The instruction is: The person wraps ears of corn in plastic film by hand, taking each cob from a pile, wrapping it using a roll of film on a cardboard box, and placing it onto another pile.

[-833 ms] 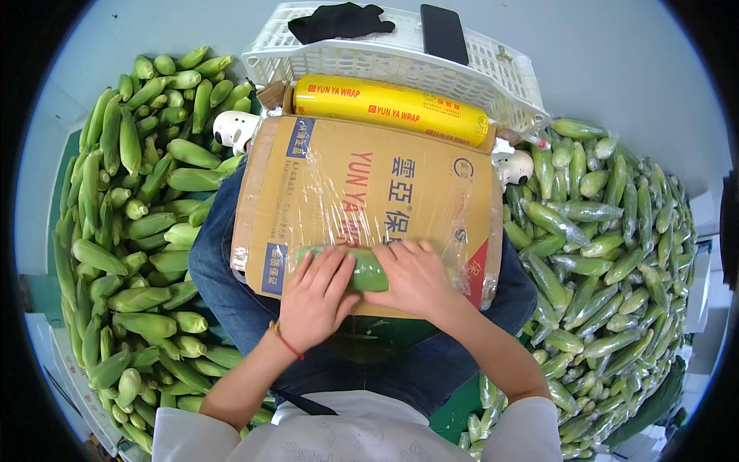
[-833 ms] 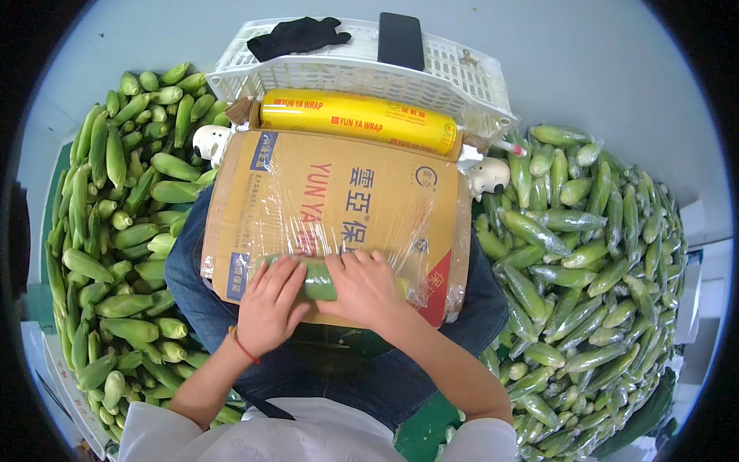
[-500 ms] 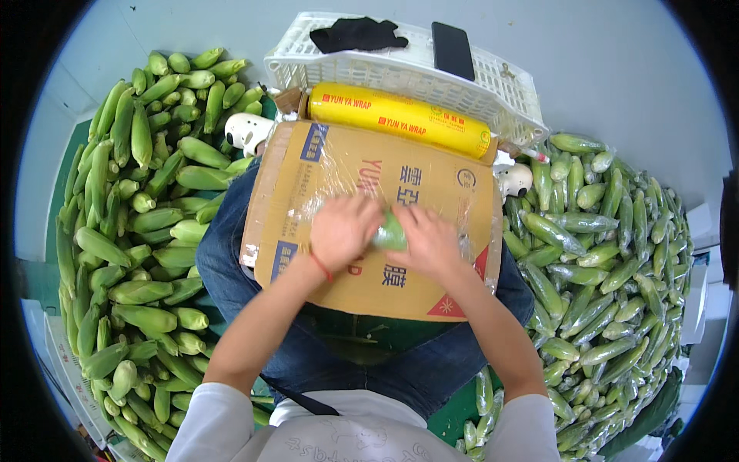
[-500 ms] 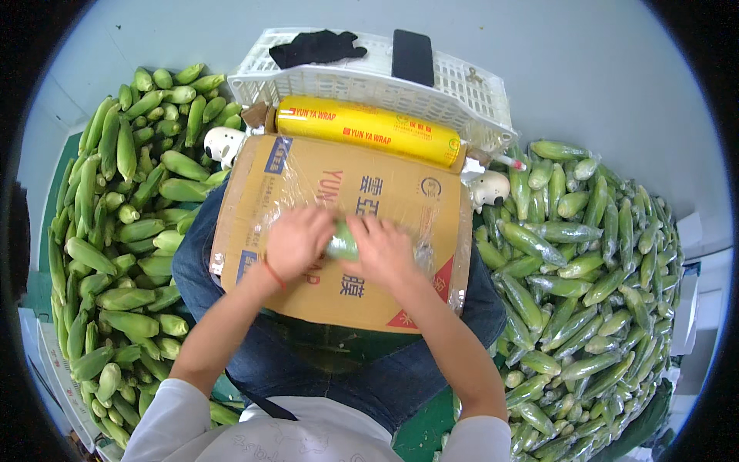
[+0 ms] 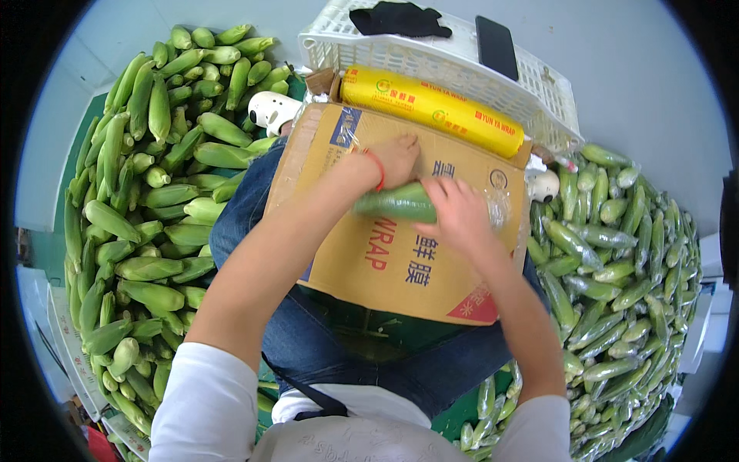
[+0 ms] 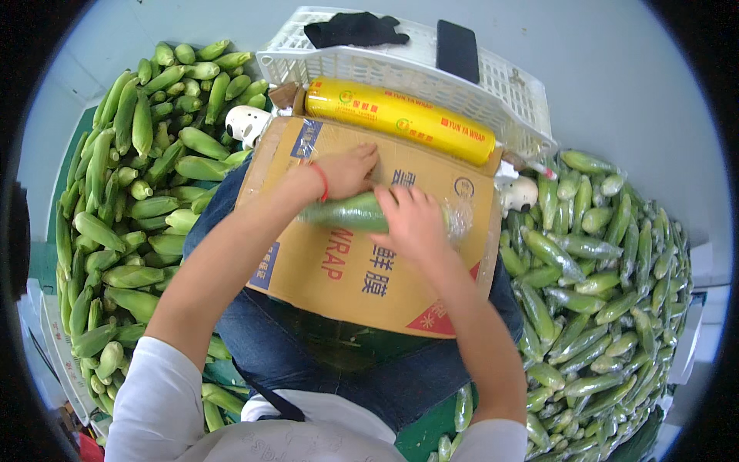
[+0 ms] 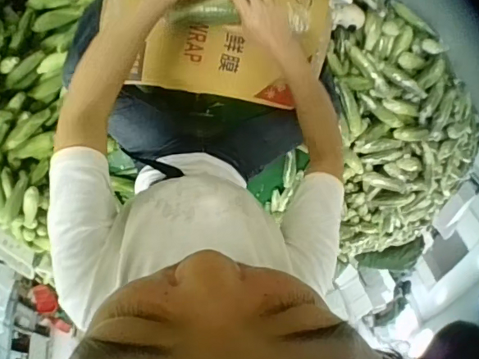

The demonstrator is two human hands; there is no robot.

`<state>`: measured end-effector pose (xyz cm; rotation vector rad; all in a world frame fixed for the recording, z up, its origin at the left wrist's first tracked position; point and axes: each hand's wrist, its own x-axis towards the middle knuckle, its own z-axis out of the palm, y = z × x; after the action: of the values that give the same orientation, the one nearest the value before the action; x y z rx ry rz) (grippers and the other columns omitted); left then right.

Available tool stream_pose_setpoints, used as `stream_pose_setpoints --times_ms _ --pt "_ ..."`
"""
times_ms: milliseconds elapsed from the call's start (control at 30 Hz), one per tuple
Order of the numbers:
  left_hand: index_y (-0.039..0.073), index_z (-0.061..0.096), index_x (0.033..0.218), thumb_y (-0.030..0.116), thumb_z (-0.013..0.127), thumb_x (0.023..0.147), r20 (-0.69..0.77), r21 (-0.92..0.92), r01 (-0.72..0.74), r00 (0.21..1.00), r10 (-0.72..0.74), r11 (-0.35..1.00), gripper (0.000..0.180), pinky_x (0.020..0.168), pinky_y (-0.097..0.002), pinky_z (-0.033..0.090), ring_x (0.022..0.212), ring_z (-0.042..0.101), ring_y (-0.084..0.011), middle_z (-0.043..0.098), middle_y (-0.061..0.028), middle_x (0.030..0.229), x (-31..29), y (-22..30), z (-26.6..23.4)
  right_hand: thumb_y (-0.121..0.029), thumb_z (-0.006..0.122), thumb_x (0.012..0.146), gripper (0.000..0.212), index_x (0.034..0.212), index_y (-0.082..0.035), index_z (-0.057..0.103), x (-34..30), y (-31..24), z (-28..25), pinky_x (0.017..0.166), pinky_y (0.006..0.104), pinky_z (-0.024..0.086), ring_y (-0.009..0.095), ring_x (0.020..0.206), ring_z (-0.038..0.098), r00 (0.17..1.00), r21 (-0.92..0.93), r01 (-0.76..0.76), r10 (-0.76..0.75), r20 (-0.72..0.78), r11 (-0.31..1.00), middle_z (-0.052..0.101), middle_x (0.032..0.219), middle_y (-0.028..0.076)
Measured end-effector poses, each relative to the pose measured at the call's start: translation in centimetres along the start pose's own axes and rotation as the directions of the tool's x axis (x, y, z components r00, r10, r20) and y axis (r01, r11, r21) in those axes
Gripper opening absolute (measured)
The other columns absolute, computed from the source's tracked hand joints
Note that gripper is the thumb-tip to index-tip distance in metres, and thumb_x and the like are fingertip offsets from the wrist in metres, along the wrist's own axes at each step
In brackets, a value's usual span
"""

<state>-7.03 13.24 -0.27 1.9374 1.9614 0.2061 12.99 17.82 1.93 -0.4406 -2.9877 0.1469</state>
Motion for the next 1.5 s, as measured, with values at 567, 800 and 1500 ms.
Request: stream_pose_setpoints --times_ms 567,800,1500 --pt "0.001 0.058 0.117 0.029 0.063 0.087 -0.180 -0.380 -0.136 0.981 0.071 0.915 0.042 0.085 -0.0414 0.050 0.098 0.063 -0.0347 0.065 -0.0185 0.103 -4.7 3.6 -0.3 -0.048 0.066 0.083 0.079 0.144 -0.010 0.034 -15.9 -10.0 -3.3 0.092 0.0394 0.048 0.033 0.109 0.061 0.685 0.726 -0.589 -0.258 0.682 0.355 0.060 0.121 0.018" --pt "0.010 0.071 0.099 0.029 0.062 0.087 -0.613 -0.348 -0.489 0.764 0.200 0.800 0.024 0.095 -0.0473 0.048 0.110 0.060 -0.0339 0.065 -0.0122 0.112 -19.2 11.6 4.6 -0.043 0.070 0.078 0.081 0.138 -0.002 0.037 -19.8 -13.5 -1.5 0.077 0.0453 0.052 0.035 0.091 0.062 0.628 0.014 -0.439 -0.296 0.720 -0.899 0.058 0.112 0.023" --pt "-0.004 0.056 0.125 0.026 0.037 0.104 -0.320 -0.913 -0.067 0.729 -0.605 0.402 0.042 0.070 -0.0241 0.044 0.077 0.055 -0.0122 0.060 -0.0078 0.089 -20.7 11.4 8.0 -0.004 0.078 0.073 0.051 0.120 0.000 0.058 -19.1 -8.1 -3.6 0.074 0.0314 0.053 0.017 0.088 0.063 0.725 0.888 -0.424 0.654 0.216 0.176 0.064 0.111 0.013"
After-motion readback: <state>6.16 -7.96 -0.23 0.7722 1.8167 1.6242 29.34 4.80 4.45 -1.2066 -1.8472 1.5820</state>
